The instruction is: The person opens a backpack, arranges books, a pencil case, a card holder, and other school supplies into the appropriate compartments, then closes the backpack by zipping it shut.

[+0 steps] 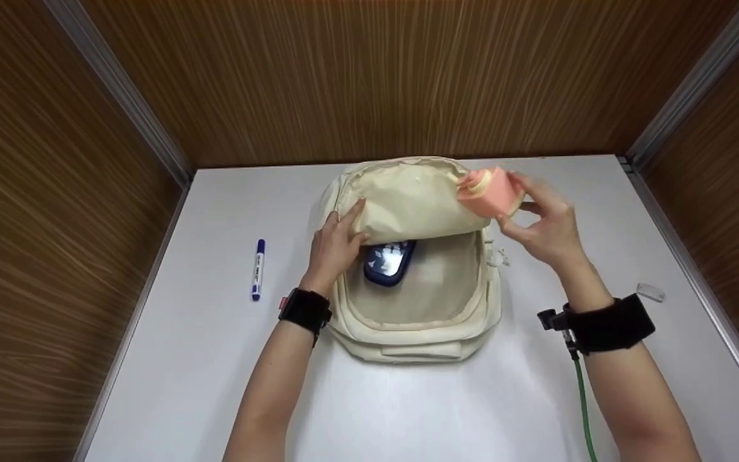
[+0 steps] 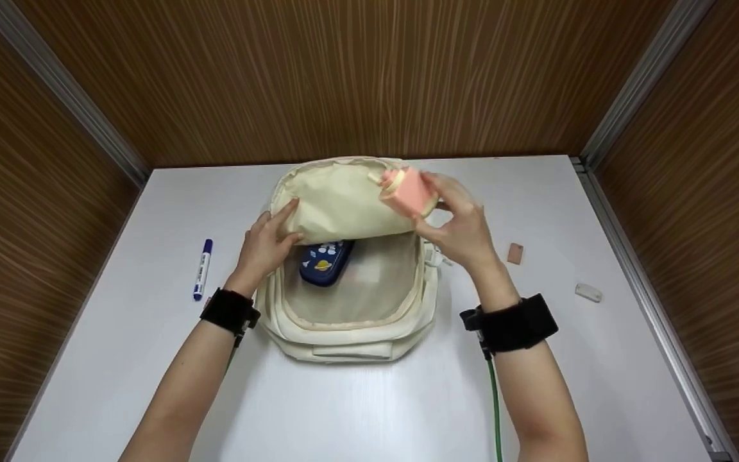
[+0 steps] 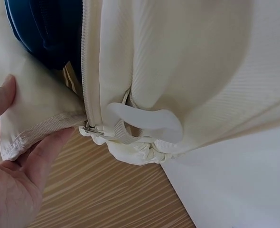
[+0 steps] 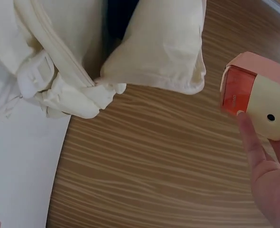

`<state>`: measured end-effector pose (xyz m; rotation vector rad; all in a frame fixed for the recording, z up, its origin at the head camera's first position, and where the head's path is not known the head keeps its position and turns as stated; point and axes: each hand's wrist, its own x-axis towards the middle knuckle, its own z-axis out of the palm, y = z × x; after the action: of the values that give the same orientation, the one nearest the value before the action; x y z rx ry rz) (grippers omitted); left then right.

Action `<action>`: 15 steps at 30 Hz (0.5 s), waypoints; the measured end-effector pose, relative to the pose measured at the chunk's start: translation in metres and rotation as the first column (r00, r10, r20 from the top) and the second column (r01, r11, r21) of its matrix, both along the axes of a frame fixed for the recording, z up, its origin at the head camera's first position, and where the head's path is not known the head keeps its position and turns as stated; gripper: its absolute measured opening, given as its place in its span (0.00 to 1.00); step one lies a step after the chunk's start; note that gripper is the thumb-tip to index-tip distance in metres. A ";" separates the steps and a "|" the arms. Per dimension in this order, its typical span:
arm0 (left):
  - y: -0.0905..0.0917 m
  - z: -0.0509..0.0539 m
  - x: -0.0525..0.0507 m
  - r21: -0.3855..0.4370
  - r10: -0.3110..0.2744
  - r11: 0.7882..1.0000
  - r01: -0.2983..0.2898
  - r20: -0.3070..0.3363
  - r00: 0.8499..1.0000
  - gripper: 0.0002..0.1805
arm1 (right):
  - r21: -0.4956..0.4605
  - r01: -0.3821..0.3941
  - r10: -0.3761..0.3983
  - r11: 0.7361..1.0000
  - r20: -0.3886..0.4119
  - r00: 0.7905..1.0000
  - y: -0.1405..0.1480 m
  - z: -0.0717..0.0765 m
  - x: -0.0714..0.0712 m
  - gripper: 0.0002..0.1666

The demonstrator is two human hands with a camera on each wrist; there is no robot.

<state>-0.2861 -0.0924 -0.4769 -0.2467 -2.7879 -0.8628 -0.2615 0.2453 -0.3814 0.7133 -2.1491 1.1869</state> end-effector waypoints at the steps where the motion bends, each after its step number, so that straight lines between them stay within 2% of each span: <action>1: 0.000 0.000 0.000 -0.002 -0.003 1.000 0.003 -0.008 1.000 0.37 | 0.017 -0.032 0.032 0.999 -0.019 0.999 -0.004 -0.008 -0.001 0.36; 5: -0.001 0.000 -0.001 -0.003 -0.005 1.000 0.005 -0.045 0.999 0.36 | 0.081 -0.159 0.163 0.984 -0.047 0.986 -0.017 -0.040 -0.004 0.37; 8: 0.000 0.000 -0.002 -0.006 -0.008 1.000 0.007 -0.056 0.998 0.36 | 0.164 -0.220 0.232 0.962 -0.059 0.971 -0.026 -0.058 -0.001 0.36; 11: 0.001 0.001 -0.002 -0.018 -0.015 1.000 0.014 -0.054 0.998 0.36 | 0.243 -0.237 0.263 0.941 -0.080 0.962 -0.030 -0.072 0.002 0.36; 15: 0.002 0.001 -0.003 -0.027 -0.009 1.000 0.008 -0.055 0.998 0.36 | 0.301 -0.223 0.260 0.927 -0.089 0.962 -0.029 -0.085 0.003 0.36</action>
<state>-0.2890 -0.0908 -0.4756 -0.2821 -2.7511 -0.8092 -0.2584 0.2163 -0.4664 1.1796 -2.1951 0.9215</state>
